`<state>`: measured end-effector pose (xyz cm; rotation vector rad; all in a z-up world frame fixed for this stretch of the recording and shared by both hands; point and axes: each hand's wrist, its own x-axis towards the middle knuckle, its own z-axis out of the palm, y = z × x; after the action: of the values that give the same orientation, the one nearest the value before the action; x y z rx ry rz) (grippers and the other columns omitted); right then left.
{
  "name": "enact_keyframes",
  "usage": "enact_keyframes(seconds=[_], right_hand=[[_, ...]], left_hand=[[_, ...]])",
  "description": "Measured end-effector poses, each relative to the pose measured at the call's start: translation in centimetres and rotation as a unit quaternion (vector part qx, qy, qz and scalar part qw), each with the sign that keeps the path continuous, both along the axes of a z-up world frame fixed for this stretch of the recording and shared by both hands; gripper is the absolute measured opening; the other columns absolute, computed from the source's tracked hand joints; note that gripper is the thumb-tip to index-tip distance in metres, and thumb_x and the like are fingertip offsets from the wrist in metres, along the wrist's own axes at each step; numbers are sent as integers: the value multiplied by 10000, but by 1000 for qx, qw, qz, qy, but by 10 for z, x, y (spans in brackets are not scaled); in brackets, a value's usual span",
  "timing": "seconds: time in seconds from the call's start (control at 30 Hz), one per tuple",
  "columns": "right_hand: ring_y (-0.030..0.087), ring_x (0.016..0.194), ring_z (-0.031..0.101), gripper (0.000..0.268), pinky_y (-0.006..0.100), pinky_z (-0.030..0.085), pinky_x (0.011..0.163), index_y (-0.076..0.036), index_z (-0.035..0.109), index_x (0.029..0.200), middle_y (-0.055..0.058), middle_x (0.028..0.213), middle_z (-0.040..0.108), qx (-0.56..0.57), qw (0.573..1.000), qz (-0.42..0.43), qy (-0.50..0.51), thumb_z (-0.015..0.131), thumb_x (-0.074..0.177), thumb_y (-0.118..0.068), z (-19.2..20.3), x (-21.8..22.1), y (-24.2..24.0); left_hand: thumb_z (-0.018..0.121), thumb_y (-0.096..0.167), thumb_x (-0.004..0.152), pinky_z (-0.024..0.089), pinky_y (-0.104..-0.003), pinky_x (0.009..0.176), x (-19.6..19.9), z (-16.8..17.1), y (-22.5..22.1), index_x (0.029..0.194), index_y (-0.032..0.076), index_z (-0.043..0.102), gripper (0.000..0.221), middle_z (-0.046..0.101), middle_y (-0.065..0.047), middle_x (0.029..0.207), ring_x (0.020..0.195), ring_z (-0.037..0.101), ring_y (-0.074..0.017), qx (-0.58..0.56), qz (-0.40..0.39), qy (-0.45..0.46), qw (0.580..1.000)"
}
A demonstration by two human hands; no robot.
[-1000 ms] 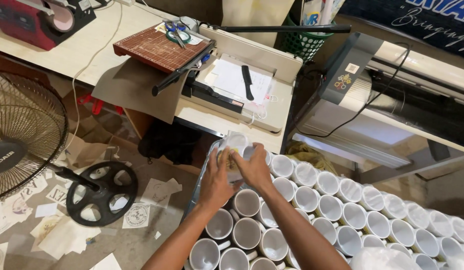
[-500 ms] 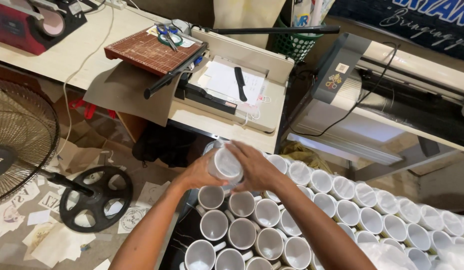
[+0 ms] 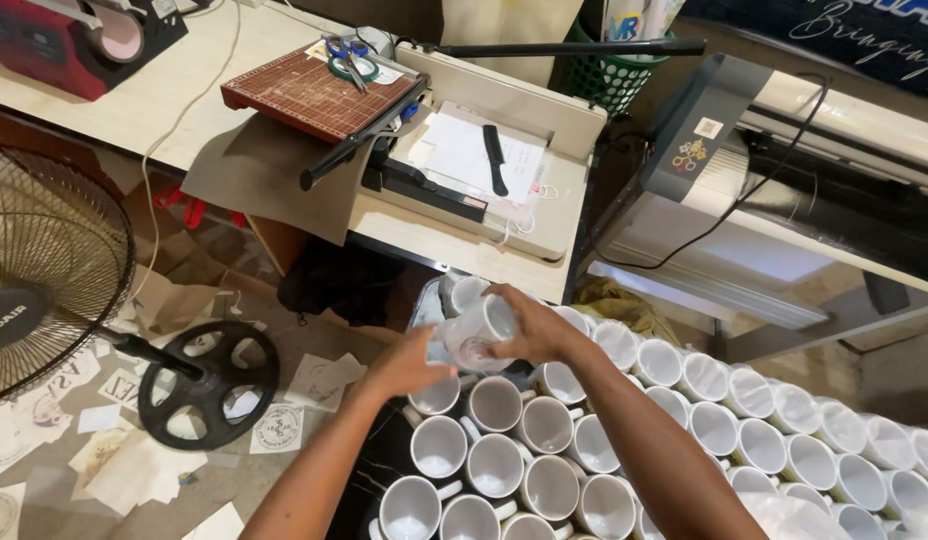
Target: The person places individual mugs into plastic bags while working at a table filled with many white mugs.
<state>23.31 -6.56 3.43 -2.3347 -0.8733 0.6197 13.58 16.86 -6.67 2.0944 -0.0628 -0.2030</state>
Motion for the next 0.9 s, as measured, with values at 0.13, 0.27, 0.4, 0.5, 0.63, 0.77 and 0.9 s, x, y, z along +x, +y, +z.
enact_keyframes(seconds=[0.13,0.27,0.4,0.5,0.63,0.77,0.9], right_hand=[[349,1254,617,985,450,491,1030,-188,435,1453,167,1366,619,-8,1000,-24,0,859,605,-454,-12,2,-3],[361,1246,612,991,455,490,1031,-191,431,1463,173,1378,603,-36,999,-22,-12,838,611,-492,-21,-4,3],[373,1207,624,995,465,505,996,-175,432,1458,182,1370,591,-40,997,-30,-62,838,617,-518,-25,-15,10],[372,1162,645,983,470,526,949,-160,441,1445,171,1359,593,-43,994,-40,-95,845,620,-510,-25,-25,17],[344,1063,691,989,446,569,887,-176,416,1473,120,1392,548,-113,988,-56,-83,864,644,-475,-14,-41,36],[337,1057,682,1014,447,581,856,-207,405,1478,103,1399,506,-155,981,-31,-108,904,627,-440,-32,-44,38],[363,1125,617,1033,472,564,873,-216,399,1498,115,1342,514,-145,972,49,-180,932,632,-399,-45,-40,42]], left_hand=[[776,274,861,456,-421,1082,-21,-36,-9,1326,51,591,548,564,-164,1418,1301,562,-341,111,-21,47,992],[610,94,908,495,-440,1019,-33,-46,-13,1282,68,617,375,641,-142,1319,1221,615,-343,72,23,-9,997],[561,-3,887,512,-462,959,-39,-44,-14,1207,57,628,333,672,-154,1243,1161,631,-369,44,41,-73,995],[539,-18,896,513,-479,942,-44,-47,-14,1226,61,614,347,678,-168,1235,1153,630,-388,39,67,-78,994],[526,-4,925,504,-494,931,-50,-48,-15,1286,88,554,374,683,-190,1195,1143,637,-391,23,93,-58,994],[515,4,949,503,-493,937,-47,-56,-16,1295,94,518,358,681,-194,1209,1159,635,-388,45,106,-48,992],[533,49,929,501,-486,952,-42,-65,-11,1294,105,525,369,683,-177,1219,1168,638,-372,46,103,-34,993]])
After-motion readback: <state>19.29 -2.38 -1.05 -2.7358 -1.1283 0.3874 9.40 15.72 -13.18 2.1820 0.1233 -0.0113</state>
